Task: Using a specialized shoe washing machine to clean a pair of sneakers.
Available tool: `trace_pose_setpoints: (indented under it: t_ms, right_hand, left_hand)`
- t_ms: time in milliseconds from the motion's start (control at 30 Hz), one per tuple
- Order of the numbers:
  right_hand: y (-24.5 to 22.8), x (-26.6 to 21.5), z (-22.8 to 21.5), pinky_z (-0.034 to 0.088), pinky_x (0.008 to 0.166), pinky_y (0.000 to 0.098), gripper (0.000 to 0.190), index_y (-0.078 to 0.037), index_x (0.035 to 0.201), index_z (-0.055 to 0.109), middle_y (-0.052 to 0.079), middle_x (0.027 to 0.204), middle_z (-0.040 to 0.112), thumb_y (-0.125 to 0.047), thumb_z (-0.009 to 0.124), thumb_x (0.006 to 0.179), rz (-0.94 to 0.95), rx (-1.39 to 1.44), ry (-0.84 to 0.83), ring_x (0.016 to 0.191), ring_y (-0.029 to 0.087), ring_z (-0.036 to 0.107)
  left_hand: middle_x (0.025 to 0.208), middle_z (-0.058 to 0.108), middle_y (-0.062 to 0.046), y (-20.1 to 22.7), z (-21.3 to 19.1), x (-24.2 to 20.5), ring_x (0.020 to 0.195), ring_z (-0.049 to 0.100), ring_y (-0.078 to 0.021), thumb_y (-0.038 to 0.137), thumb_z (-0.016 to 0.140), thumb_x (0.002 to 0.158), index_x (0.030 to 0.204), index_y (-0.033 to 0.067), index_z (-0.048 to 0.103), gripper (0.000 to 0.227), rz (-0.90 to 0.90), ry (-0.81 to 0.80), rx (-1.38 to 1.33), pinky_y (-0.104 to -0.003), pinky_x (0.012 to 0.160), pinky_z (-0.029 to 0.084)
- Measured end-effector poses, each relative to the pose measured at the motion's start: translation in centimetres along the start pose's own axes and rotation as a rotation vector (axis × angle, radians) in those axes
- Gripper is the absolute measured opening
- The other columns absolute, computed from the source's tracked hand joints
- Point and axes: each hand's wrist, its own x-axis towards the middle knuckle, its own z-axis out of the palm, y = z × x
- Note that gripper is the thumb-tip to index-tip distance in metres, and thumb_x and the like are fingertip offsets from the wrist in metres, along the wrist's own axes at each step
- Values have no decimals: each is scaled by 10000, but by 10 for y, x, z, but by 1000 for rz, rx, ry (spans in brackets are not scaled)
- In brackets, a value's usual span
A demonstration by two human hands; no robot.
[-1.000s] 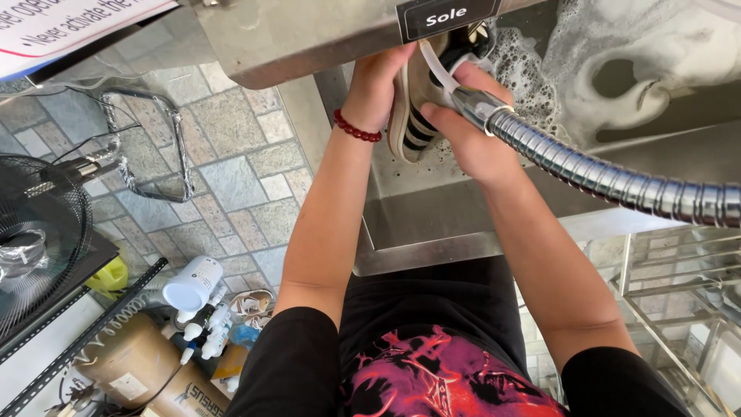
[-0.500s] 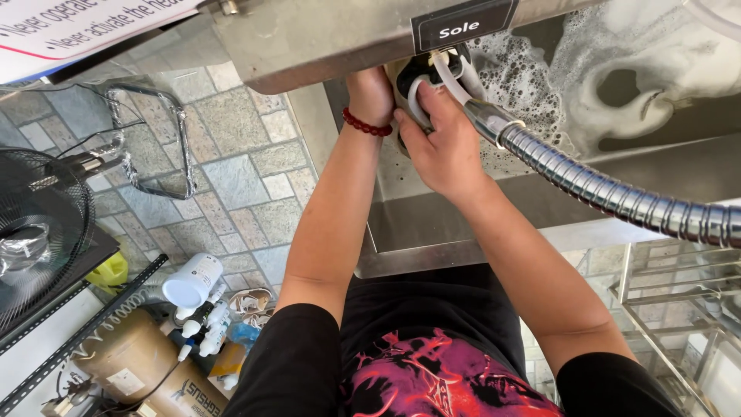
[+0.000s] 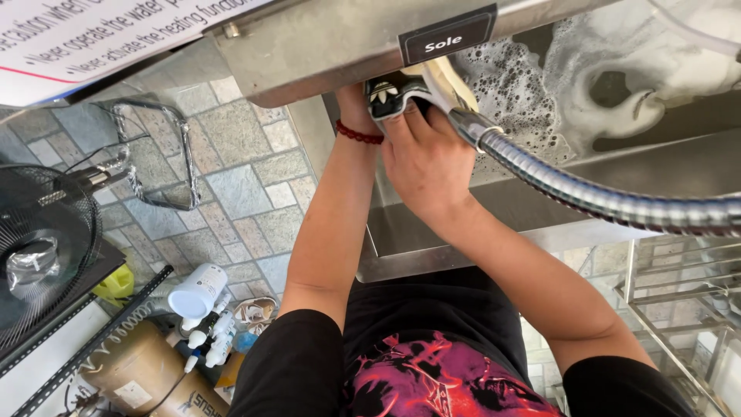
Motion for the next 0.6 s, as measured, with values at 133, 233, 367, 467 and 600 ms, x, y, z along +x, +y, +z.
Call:
trace_pose_setpoints:
  t_ms: [133, 233, 367, 467, 600]
  right_hand:
    - [8, 0, -8, 503, 650, 419, 405, -88, 1308, 651, 76, 1115, 676, -26, 694, 909, 15, -55, -61, 897, 259, 624]
    - [17, 7, -23, 527, 683, 401, 466, -126, 1305, 648, 117, 1264, 633, -65, 685, 845, -41, -208, -51, 891, 287, 586]
    - [33, 6, -33, 495, 733, 433, 454, -92, 1318, 687, 127, 1168, 584, -124, 709, 866, -67, -272, -148, 927, 279, 577]
    - [40, -8, -27, 458, 774, 443, 346, -84, 1232, 711, 131, 1184, 586, -139, 712, 891, -90, -164, -151, 979, 300, 570]
    - [44, -13, -21, 476, 894, 496, 311, -82, 1103, 704, 112, 1253, 588, -198, 727, 815, -16, -37, -110, 1140, 316, 560]
  left_hand:
    - [1124, 720, -130, 21, 45, -9, 991, 682, -209, 515, 556, 1026, 1131, -13, 719, 563, -98, 46, -58, -358, 840, 575]
    - [1143, 717, -133, 34, 59, -15, 1068, 667, -226, 418, 632, 993, 1133, -29, 717, 476, -210, 84, 111, -375, 947, 543]
    - [1196, 705, -109, 46, 84, -10, 1162, 636, -243, 167, 746, 927, 1184, -4, 698, 312, -372, 53, 196, -393, 1069, 490]
    - [1186, 713, -117, 49, 89, -15, 1151, 639, -255, 118, 764, 897, 1182, -14, 704, 320, -391, 48, 167, -404, 1059, 492]
    - [1175, 718, -125, 51, 99, -17, 1127, 650, -259, 107, 770, 887, 1191, -29, 704, 340, -365, 34, 186, -415, 1032, 508]
